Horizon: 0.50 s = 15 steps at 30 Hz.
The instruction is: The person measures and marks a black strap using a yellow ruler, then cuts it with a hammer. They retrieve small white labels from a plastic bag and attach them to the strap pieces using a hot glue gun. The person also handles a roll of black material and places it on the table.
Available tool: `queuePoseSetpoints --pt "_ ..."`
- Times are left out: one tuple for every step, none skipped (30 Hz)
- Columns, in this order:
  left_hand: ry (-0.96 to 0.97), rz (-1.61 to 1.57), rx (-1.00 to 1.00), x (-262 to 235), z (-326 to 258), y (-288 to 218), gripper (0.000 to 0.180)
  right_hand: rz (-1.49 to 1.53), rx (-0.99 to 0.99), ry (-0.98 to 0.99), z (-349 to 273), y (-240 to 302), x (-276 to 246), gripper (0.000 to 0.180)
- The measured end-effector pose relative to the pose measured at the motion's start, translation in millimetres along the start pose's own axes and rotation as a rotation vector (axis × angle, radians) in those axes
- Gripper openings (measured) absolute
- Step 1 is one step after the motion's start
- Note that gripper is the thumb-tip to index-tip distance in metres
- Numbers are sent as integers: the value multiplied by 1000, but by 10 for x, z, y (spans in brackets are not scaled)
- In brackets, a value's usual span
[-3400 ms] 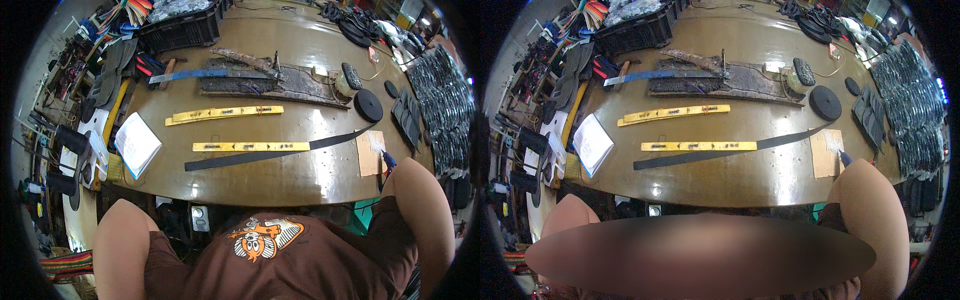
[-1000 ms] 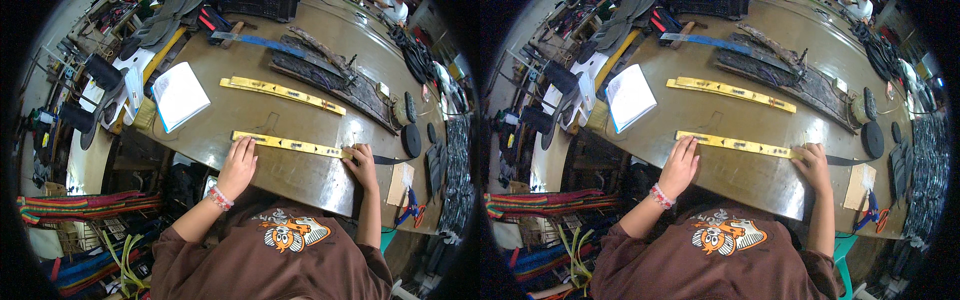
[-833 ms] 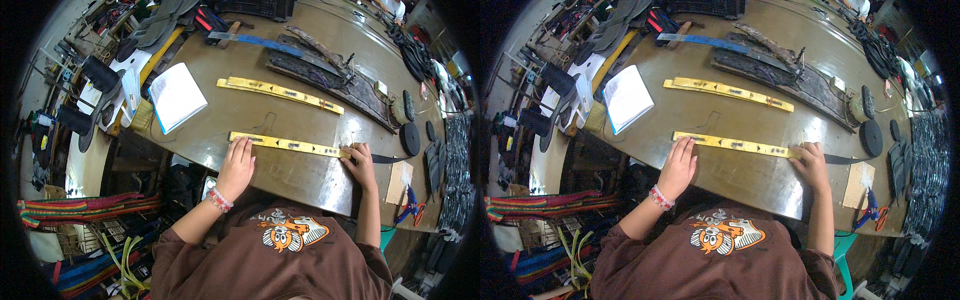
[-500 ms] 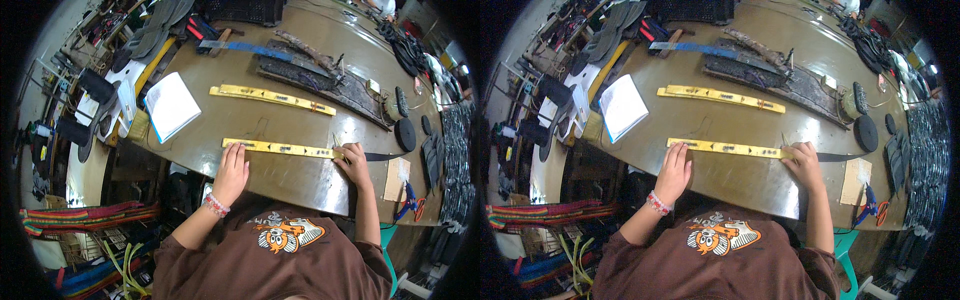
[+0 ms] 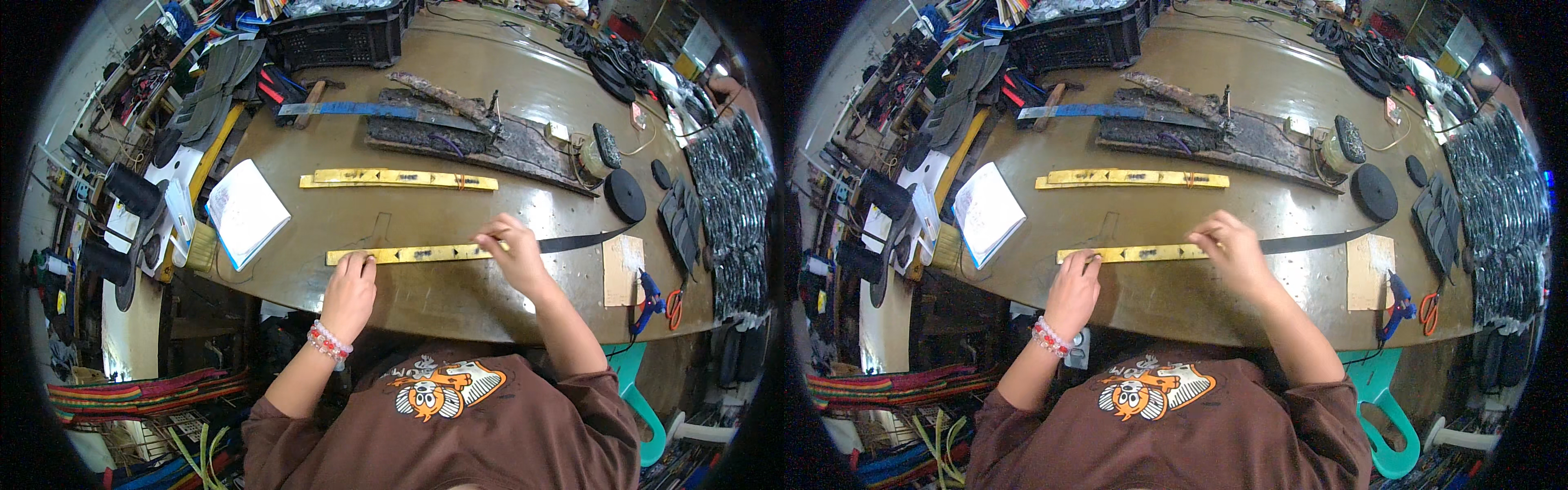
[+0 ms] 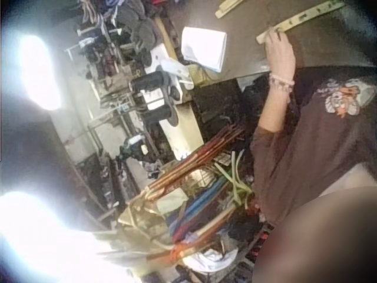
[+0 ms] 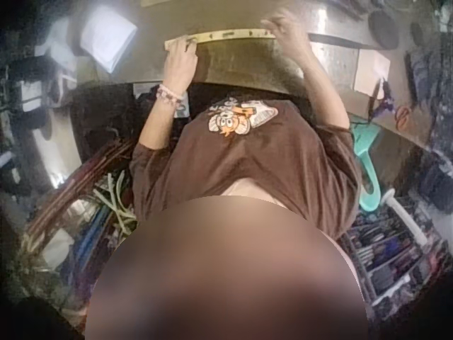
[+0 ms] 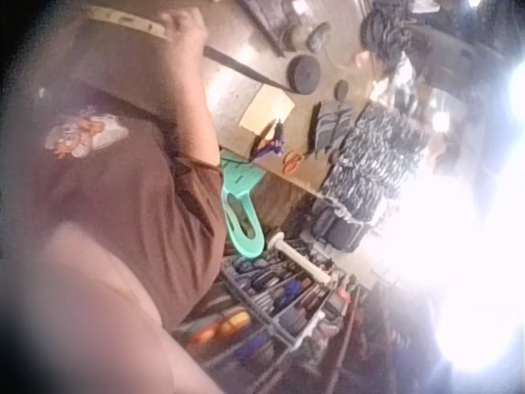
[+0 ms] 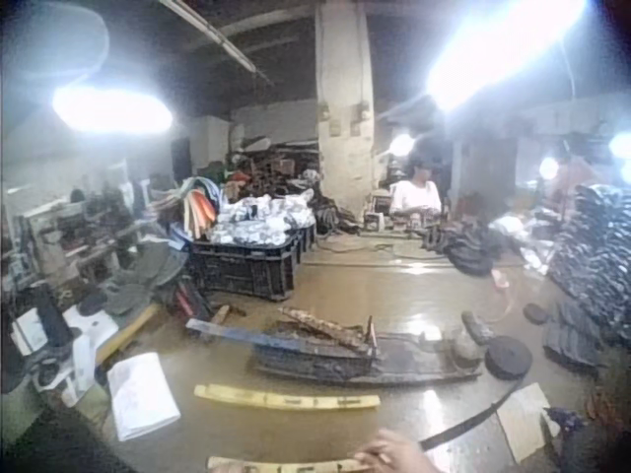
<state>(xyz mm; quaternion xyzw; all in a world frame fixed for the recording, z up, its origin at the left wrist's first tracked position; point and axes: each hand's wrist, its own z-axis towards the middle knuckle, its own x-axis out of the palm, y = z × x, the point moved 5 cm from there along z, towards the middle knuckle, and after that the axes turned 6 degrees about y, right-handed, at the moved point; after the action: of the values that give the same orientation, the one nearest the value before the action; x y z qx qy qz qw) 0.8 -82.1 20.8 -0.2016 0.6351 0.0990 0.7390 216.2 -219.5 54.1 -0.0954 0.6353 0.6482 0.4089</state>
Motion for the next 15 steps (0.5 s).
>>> queuePoseSetpoints --pt "18 -15 1 28 8 -2 39 3 -27 20 36 56 93 10" --pt "67 -22 -8 74 13 -3 39 -46 13 62 63 70 177 10" --pt "64 1 13 95 9 -21 42 -76 -1 80 84 104 237 9" --pt "33 -17 17 101 2 -31 43 -110 27 142 96 110 300 9" --pt "30 -27 10 119 -11 -38 44 -165 62 188 106 105 337 10" --pt "-4 -31 12 120 -28 -51 46 -138 32 154 119 133 339 10" --pt "17 -31 17 143 -43 -64 48 -125 59 173 139 125 360 10" --pt "32 -15 12 159 -56 -74 48 -133 173 195 154 76 395 11" --pt "33 7 13 162 -66 -86 49 -111 91 174 211 120 430 11" --pt "33 31 18 161 -70 -100 49 -15 15 180 250 163 497 12" --pt "38 23 18 159 -71 -110 50 63 16 159 304 168 588 12" --pt "80 25 25 175 -67 -123 51 160 -20 145 347 187 687 13" --pt "95 33 43 174 -59 -143 51 260 16 177 390 163 808 13" --pt "110 40 62 173 -52 -164 52 225 21 153 406 145 865 11" --pt "145 51 49 182 -42 -170 52 201 2 146 418 143 933 10"
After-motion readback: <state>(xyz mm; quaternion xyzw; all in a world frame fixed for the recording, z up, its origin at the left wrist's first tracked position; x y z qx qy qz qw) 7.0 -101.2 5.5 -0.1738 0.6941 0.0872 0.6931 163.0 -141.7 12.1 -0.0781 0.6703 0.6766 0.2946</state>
